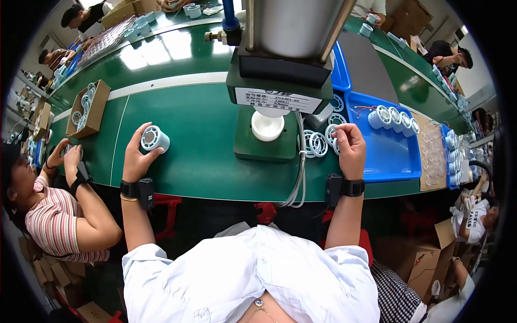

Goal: The person picks up a white component from a tray, places it into a press machine, and operates the press. They then remove the component and place it back onto the blue tray.

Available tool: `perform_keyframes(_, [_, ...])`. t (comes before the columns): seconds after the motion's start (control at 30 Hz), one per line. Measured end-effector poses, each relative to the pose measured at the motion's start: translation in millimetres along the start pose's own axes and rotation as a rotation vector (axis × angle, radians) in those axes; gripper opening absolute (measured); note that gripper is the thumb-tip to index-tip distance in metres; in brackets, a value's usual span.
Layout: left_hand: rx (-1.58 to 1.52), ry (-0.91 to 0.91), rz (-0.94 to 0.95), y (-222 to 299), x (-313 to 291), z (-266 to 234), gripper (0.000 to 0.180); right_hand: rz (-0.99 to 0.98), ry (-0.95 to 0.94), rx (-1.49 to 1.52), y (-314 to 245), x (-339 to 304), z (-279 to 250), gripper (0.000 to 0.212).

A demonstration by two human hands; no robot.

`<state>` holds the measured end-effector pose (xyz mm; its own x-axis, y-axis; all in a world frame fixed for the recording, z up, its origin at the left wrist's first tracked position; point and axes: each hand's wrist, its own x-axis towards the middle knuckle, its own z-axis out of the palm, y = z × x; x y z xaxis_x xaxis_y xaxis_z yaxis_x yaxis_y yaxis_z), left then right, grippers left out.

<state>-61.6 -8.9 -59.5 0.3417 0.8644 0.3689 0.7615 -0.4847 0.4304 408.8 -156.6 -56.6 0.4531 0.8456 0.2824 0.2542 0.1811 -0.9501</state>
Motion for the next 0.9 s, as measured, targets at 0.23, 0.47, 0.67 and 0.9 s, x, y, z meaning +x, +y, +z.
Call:
perform_keyframes(0.23, [-0.715,-0.079,-0.046,79,26,28,0.058,-0.012,-0.009,-0.019,0,1,0,0.011])
perform_keyframes(0.47, [-0.467,-0.092,0.313,183,68,59,0.057,-0.008,0.011,-0.030,3,2,-3,0.011])
perform_keyframes(0.67, [-0.596,-0.239,0.206,193,78,78,0.056,-0.005,-0.007,-0.020,2,3,-2,0.011])
perform_keyframes(0.9, [-0.537,-0.256,0.154,193,75,92,0.058,-0.134,-0.154,-0.216,-6,18,5,0.024])
